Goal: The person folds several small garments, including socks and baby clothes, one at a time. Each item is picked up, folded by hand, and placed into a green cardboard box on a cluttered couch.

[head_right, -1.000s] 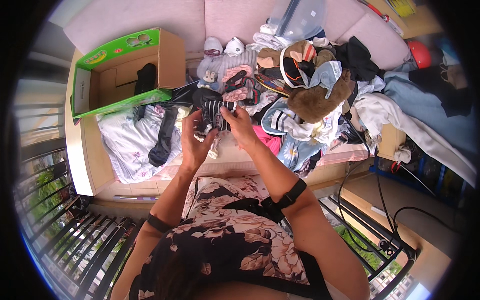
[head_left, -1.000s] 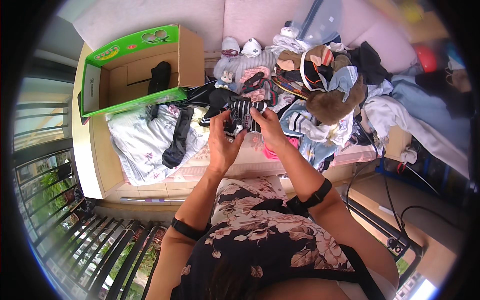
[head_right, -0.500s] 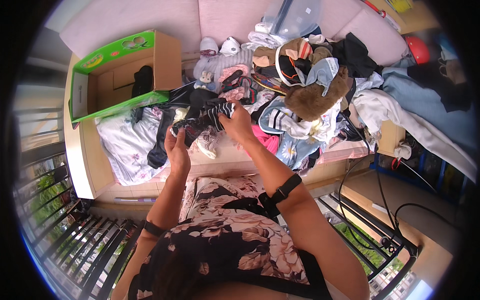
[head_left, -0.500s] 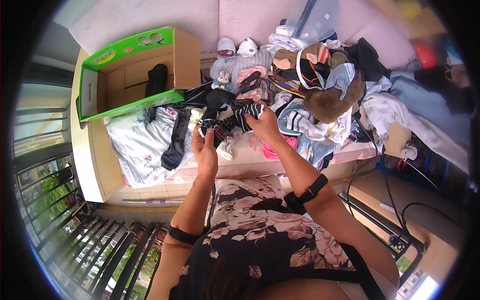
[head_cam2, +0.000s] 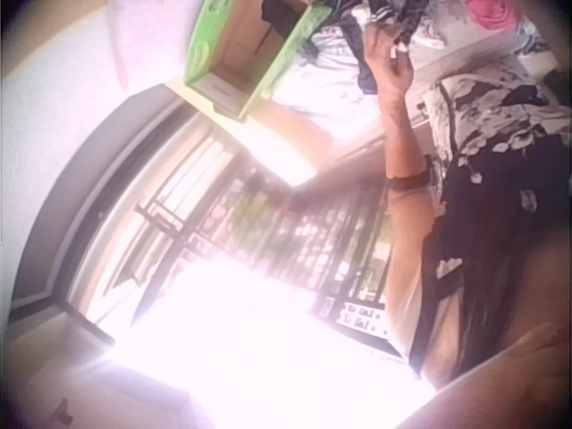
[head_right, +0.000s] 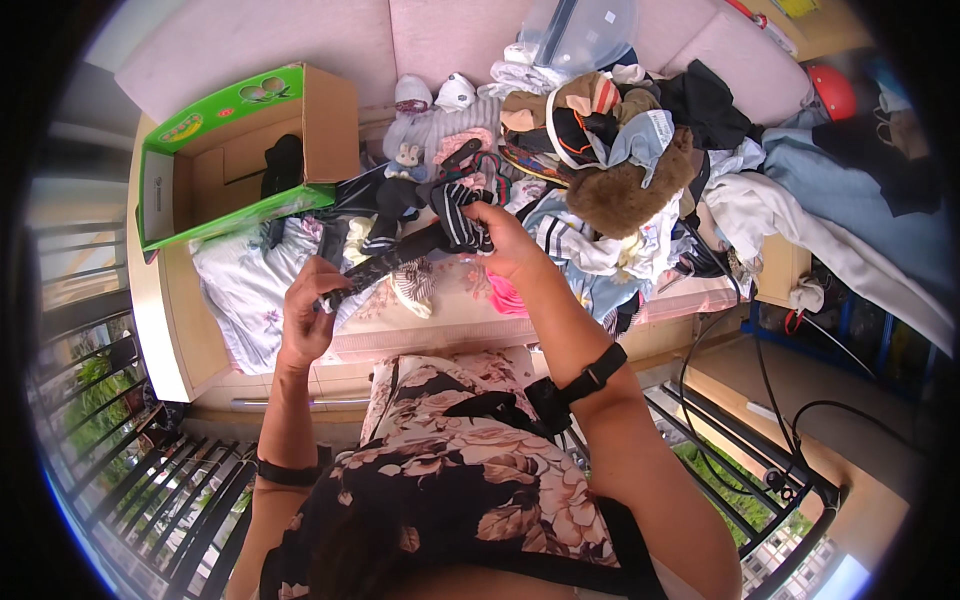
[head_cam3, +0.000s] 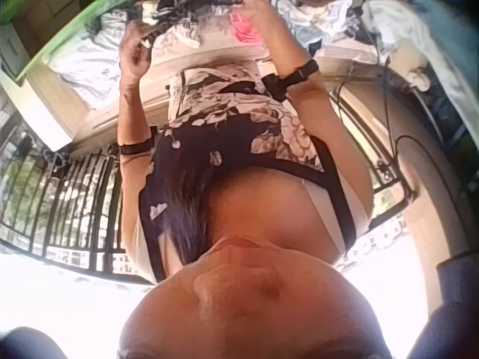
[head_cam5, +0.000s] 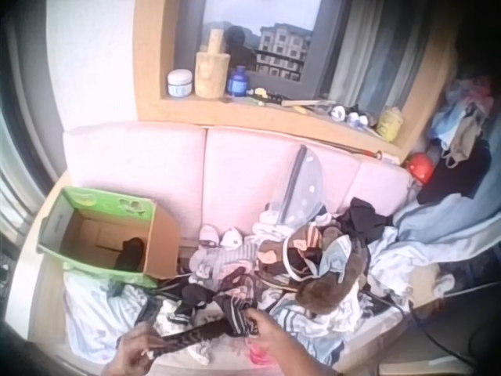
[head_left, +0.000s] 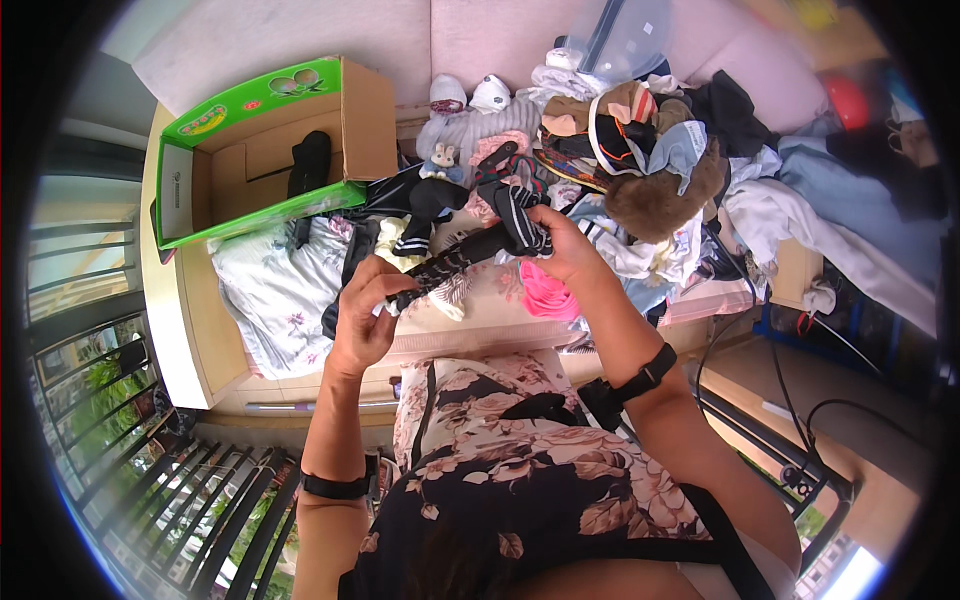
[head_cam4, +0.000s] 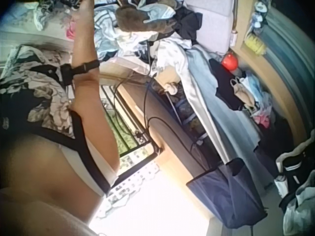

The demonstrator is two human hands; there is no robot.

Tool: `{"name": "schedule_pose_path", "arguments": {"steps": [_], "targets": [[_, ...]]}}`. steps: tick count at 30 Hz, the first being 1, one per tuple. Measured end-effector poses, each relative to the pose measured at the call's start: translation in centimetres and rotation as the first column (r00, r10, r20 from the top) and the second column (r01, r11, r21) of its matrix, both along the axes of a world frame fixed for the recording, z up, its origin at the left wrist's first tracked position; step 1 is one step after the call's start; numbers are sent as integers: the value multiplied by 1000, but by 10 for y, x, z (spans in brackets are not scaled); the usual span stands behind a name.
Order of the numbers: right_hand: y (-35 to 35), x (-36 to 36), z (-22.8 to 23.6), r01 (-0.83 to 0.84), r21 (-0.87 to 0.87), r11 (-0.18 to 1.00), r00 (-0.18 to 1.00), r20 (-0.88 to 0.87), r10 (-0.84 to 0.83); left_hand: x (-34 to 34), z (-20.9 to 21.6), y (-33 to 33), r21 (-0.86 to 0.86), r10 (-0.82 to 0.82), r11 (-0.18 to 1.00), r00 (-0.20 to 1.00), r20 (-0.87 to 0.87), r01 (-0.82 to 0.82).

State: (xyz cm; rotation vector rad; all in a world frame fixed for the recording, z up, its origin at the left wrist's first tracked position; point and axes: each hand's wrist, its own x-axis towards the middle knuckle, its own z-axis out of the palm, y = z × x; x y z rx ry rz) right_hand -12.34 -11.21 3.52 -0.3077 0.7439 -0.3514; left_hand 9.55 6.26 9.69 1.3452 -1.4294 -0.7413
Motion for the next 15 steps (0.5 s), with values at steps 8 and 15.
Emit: {"name": "schedule_pose_path", "arguments": {"steps": [8,15], "targets": [[3,-9,19,-255,-261,931,965,-128,229,6,25,5,-117,79,992,957,278,-48],[8,-8,28,-209,-262,942,977,-12,214,-22,-26,18,298,180,945,552,-814,131]]}}
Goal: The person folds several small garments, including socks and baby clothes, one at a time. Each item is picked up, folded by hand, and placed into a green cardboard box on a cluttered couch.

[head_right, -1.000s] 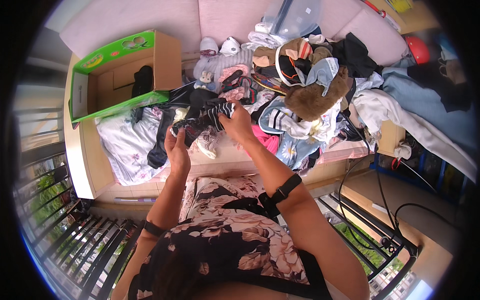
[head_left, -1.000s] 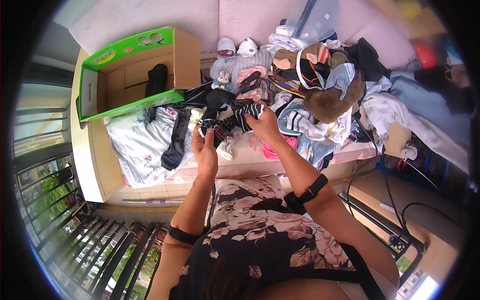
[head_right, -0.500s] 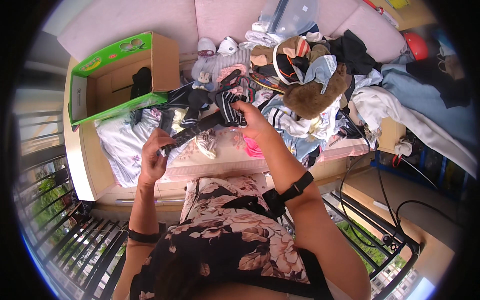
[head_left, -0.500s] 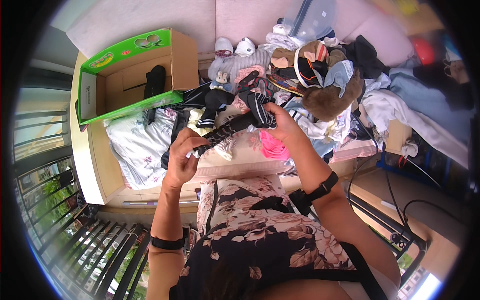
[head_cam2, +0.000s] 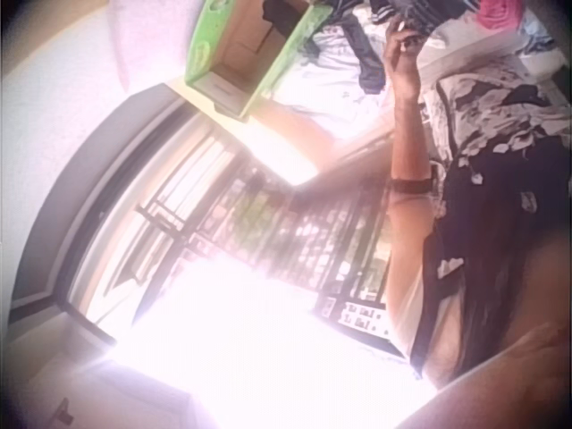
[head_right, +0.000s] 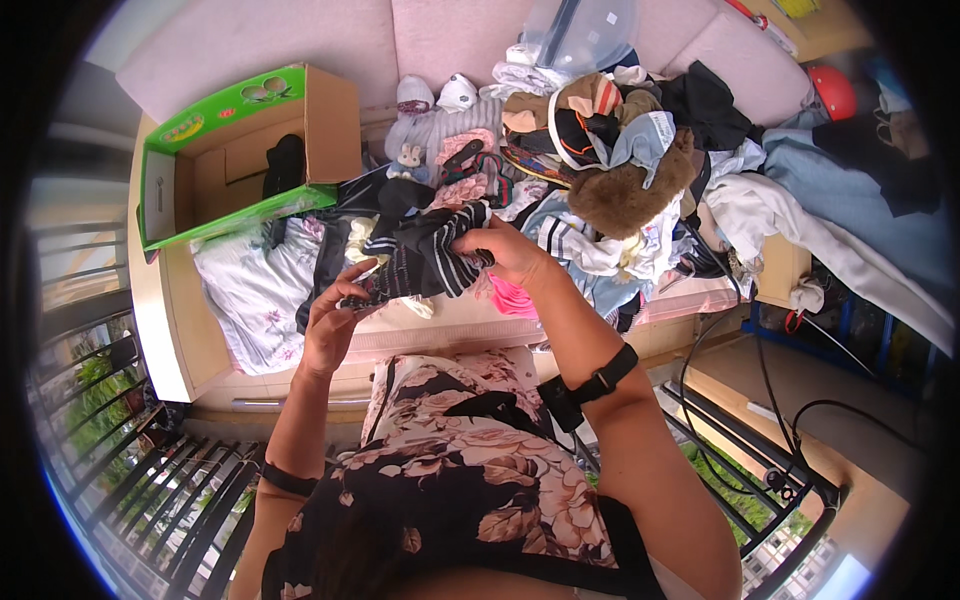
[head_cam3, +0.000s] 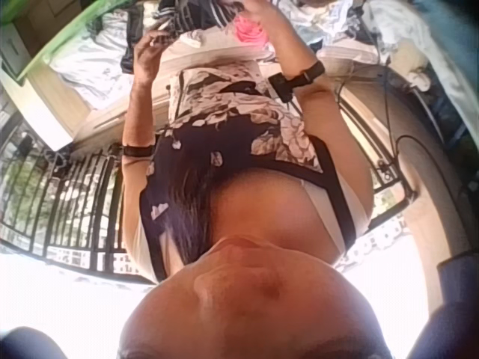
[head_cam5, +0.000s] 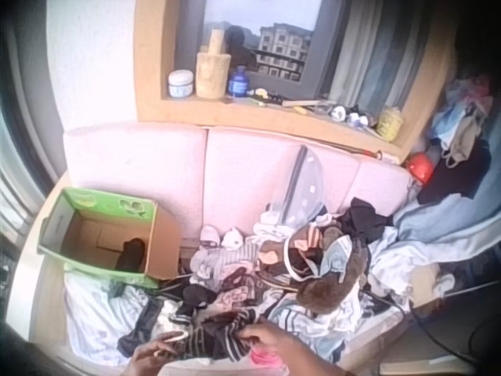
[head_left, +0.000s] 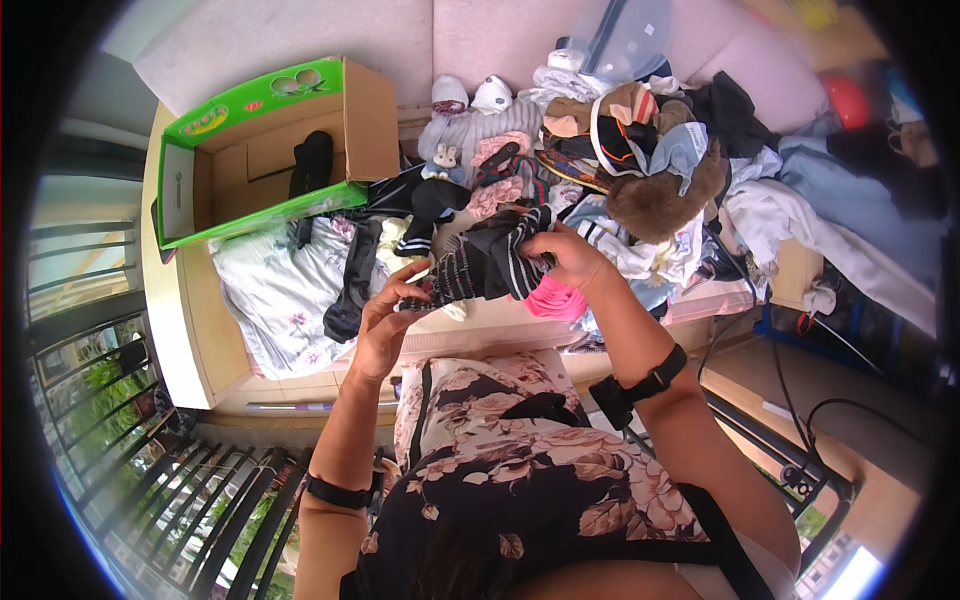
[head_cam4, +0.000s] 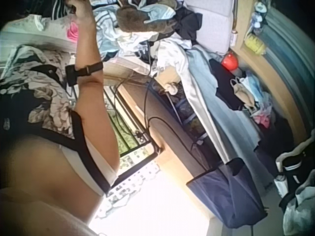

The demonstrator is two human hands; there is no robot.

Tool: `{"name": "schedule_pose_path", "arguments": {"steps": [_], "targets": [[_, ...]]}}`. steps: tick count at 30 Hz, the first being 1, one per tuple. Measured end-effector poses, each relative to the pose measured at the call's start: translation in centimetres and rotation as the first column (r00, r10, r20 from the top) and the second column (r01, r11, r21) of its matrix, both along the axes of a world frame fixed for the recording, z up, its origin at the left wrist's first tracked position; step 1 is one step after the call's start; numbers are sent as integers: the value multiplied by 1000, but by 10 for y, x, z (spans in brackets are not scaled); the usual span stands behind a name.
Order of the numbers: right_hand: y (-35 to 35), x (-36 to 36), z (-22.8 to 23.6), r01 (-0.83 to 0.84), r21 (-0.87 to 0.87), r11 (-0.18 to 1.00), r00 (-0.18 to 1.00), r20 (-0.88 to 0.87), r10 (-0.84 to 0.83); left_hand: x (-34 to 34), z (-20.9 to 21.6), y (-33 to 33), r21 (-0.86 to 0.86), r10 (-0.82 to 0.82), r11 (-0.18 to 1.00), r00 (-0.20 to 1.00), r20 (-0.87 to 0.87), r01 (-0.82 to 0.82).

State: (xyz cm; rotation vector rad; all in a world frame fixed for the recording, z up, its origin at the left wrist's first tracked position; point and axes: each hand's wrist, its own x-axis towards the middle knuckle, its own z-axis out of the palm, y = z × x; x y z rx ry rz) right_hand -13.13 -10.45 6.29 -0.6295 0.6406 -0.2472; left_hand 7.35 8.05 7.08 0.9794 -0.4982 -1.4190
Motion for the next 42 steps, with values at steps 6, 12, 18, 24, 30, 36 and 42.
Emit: {"name": "schedule_pose_path", "arguments": {"steps": [6,12,18,24,30,36,42], "targets": [[1,2,-7,-106,-47,993,994,-11,106,-2,-19,-9,263,68,964,994,-86,-43],[-1,8,1,-133,-332,934,987,-132,93,3,-20,-14,414,-239,902,942,236,125],[-11,-8,21,-154,-594,790,983,-176,59,20,-9,-4,384,-225,914,953,204,133],[4,4,15,-172,-838,518,983,-181,34,8,-2,-3,317,-353,896,931,90,309],[5,6,23,-418,-660,624,908,-285,307,-4,0,-25,261,-419,890,897,140,374],[4,11,24,-567,-444,694,804,-481,349,-20,-12,-41,269,-340,931,849,405,245],[9,17,8,-378,-837,395,913,-409,7,-18,-6,-28,303,-305,949,514,802,90]]}}
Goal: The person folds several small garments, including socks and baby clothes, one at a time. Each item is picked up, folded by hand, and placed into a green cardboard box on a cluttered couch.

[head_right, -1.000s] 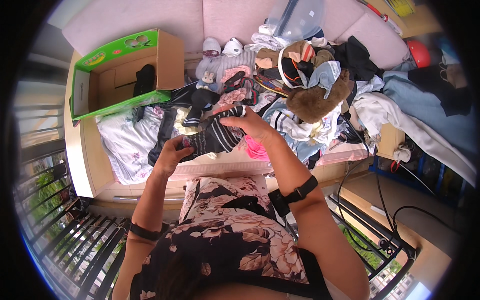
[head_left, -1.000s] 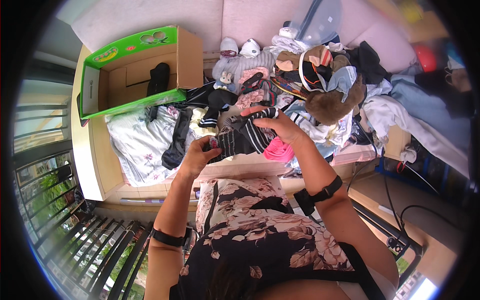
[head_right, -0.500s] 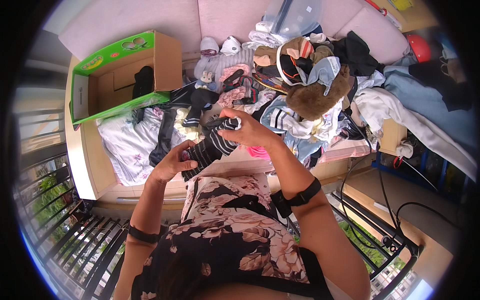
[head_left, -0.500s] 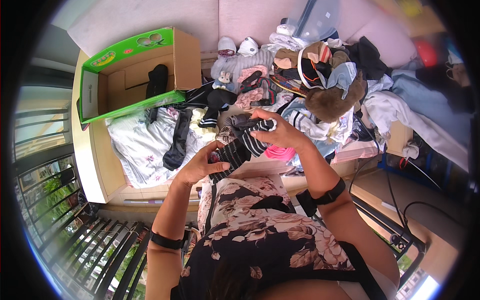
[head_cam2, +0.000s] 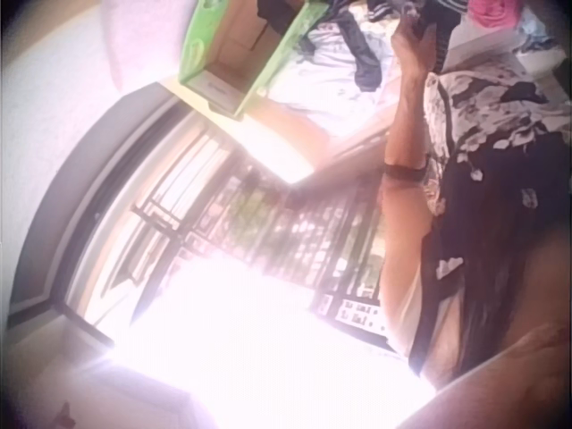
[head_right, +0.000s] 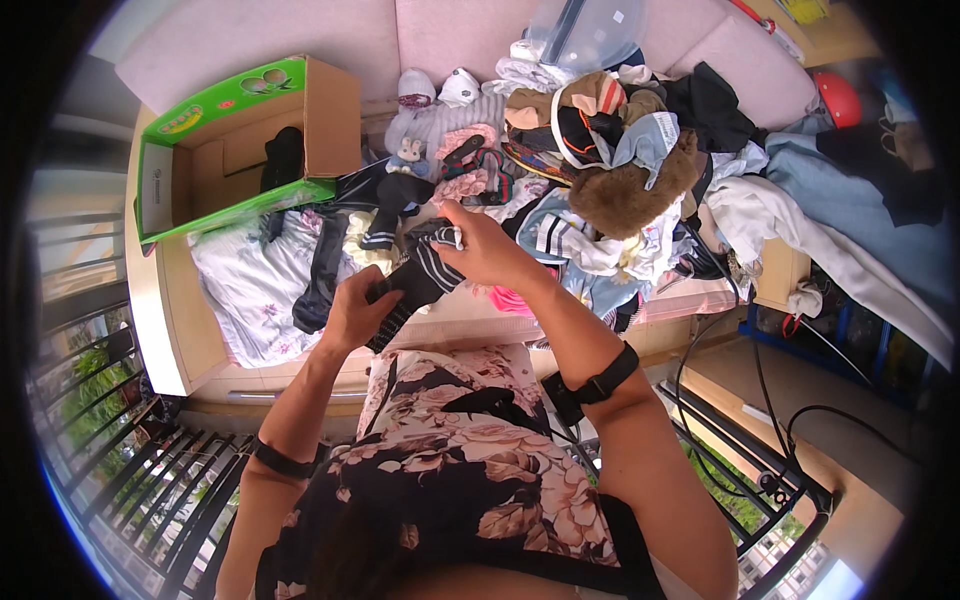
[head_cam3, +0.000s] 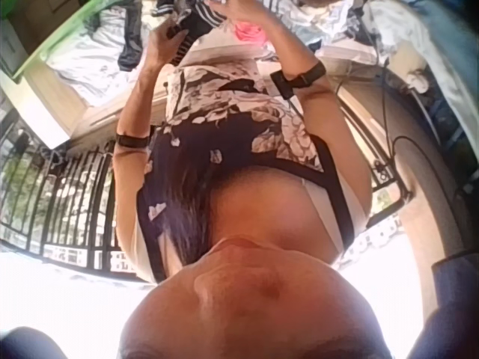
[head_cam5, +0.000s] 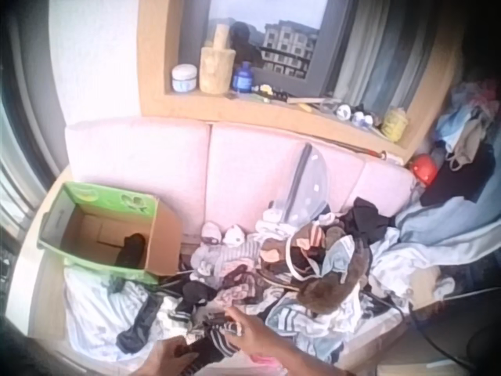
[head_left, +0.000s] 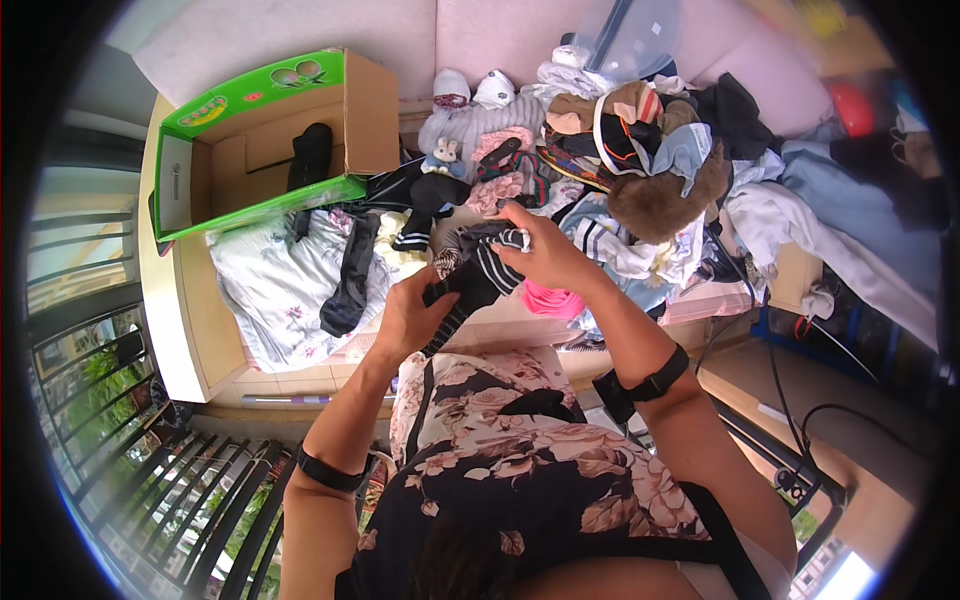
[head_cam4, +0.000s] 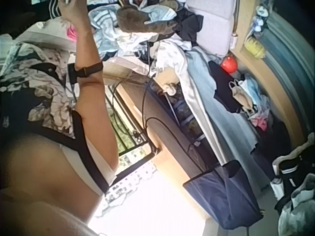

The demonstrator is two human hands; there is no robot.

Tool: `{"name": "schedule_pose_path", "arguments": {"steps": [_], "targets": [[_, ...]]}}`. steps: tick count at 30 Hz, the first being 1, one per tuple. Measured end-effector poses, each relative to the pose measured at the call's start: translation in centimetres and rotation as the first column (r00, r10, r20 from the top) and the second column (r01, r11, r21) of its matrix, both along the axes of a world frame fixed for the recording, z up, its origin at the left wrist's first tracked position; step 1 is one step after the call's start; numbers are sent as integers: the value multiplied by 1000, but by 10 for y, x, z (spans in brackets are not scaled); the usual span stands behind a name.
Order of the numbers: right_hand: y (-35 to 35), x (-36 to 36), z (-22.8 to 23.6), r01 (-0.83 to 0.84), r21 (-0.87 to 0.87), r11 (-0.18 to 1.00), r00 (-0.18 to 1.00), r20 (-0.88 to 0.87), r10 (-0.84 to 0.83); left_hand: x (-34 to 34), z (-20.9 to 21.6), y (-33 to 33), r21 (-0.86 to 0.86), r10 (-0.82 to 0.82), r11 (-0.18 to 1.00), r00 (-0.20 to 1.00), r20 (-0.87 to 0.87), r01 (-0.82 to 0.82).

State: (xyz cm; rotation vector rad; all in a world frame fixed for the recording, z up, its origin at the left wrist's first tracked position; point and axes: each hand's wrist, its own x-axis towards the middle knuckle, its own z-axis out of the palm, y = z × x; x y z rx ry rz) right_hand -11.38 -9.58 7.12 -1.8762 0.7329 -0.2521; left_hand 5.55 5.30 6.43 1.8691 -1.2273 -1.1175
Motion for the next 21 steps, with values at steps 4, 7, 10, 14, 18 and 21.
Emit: {"name": "schedule_pose_path", "arguments": {"steps": [4,7,10,14,18,21], "targets": [[15,13,-9,-100,-325,940,995,-15,101,3,2,4,109,67,993,960,-271,-39],[38,23,-17,-23,-506,862,999,26,42,2,-5,1,245,243,963,767,-594,-116],[54,30,-25,37,-397,917,998,68,-11,-3,-16,-2,293,360,933,520,-775,-209],[46,27,-27,74,448,891,996,6,-86,0,-21,-3,320,410,905,372,-833,-281],[35,17,-17,-161,709,686,976,219,3,8,-15,-7,307,380,916,318,-868,-259],[31,16,-12,-193,551,812,981,138,139,11,-8,-8,363,421,904,327,-846,-225]]}}
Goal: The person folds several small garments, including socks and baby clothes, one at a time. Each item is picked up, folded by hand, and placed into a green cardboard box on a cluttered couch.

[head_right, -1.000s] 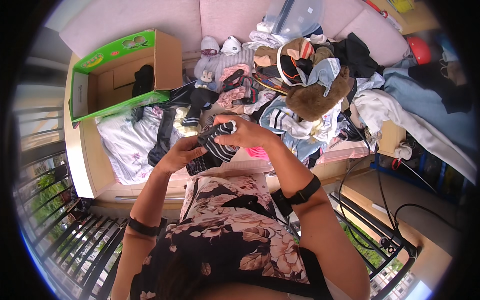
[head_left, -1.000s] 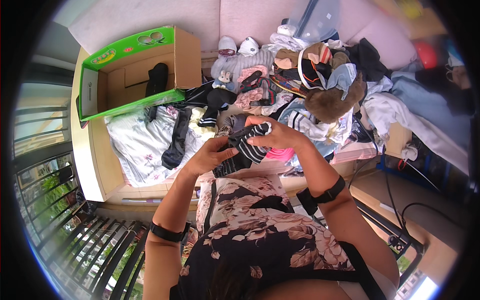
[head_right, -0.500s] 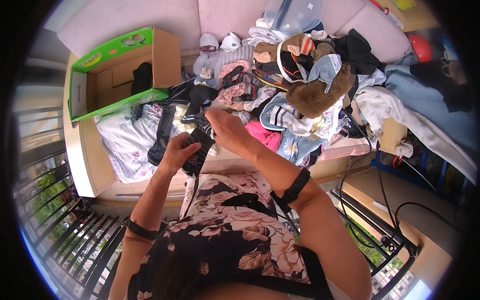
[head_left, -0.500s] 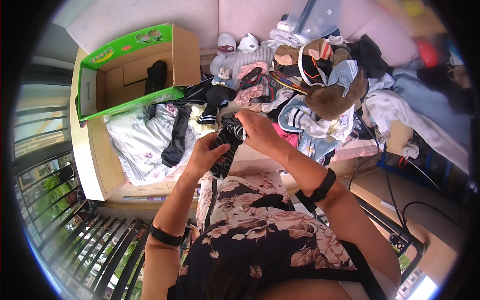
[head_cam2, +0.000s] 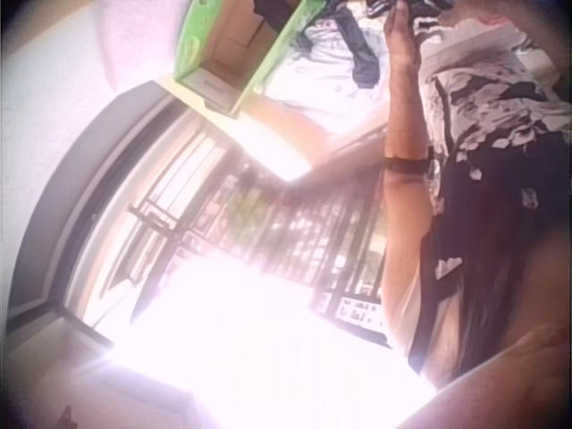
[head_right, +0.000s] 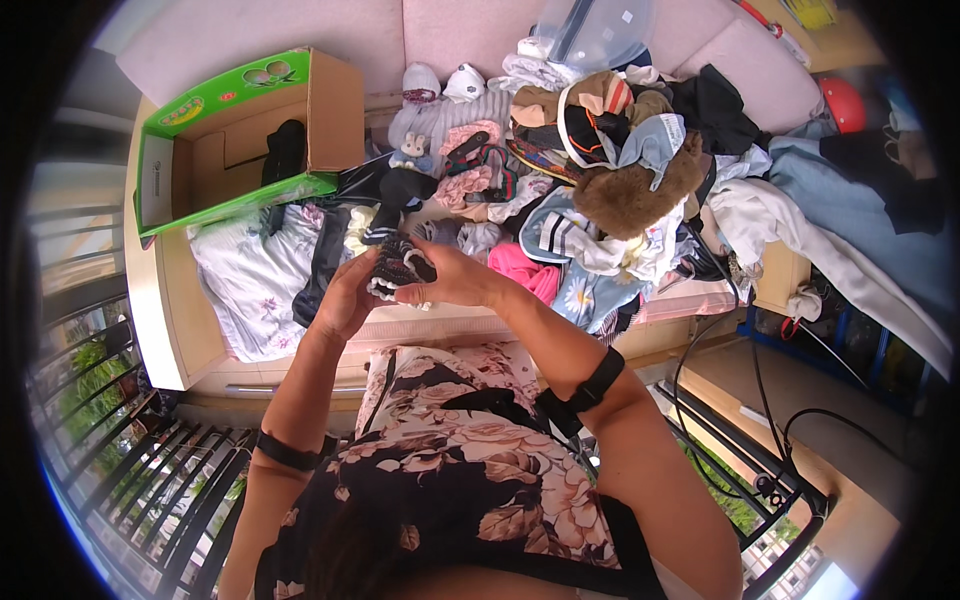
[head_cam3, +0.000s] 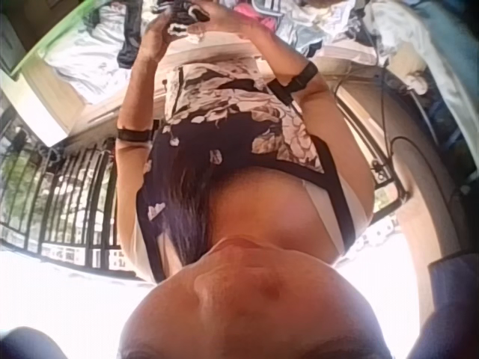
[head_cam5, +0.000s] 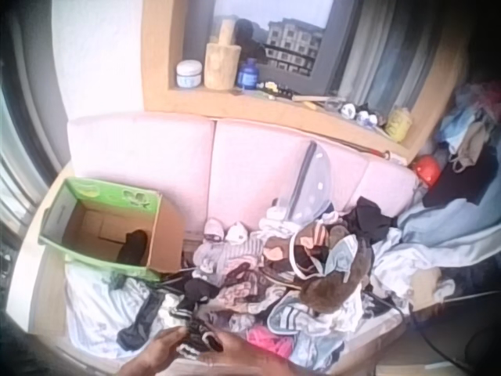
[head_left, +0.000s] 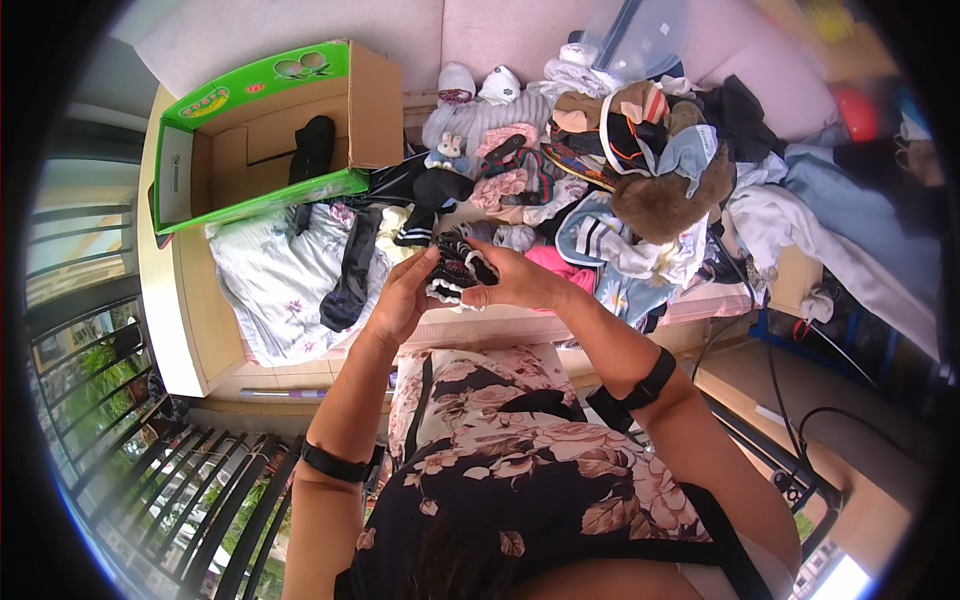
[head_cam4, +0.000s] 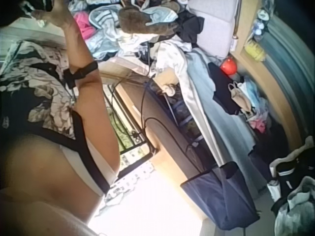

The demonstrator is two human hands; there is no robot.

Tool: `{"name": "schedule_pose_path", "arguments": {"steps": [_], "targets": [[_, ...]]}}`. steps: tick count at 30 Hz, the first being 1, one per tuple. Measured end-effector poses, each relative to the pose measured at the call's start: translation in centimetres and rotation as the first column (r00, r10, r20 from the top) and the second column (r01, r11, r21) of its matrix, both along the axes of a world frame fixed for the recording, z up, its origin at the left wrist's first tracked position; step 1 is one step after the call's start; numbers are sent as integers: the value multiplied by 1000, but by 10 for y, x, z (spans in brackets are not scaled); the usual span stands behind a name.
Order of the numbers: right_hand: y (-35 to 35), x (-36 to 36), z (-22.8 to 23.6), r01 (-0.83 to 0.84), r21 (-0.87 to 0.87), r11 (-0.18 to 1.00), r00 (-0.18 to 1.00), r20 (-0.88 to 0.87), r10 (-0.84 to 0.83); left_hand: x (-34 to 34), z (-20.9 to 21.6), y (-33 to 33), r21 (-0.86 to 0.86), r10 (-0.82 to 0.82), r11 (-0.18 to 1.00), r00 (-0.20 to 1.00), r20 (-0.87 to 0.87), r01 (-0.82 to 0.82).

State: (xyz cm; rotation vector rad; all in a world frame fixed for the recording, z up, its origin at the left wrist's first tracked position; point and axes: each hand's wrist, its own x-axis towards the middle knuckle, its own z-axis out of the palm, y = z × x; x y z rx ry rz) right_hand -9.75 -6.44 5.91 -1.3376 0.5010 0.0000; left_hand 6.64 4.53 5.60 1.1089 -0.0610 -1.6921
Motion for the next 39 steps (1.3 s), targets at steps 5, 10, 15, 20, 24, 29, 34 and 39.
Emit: {"name": "schedule_pose_path", "arguments": {"steps": [5,10,15,20,24,29,34,39], "targets": [[1,4,-8,26,-135,991,1000,5,-25,-3,3,1,-138,-66,987,993,98,79],[7,7,-20,119,-135,984,993,25,-117,-11,-2,1,-217,-66,965,938,341,147],[12,7,-29,312,-88,946,950,14,-312,-26,-9,-4,-230,148,970,932,332,-72],[24,11,-37,502,-140,853,862,6,-507,-41,-18,-2,-147,337,939,912,233,-310],[31,23,-37,820,233,523,530,35,-847,-44,-24,-2,-103,442,852,809,-387,-514],[12,23,-23,861,416,293,410,-228,-883,-39,-18,-3,-104,352,932,936,23,-348],[8,26,-12,756,563,334,542,-252,-802,-24,1,-23,-276,476,862,867,152,-425],[18,22,-4,310,841,444,804,17,-594,-8,16,-44,-66,409,906,905,-118,-419]]}}
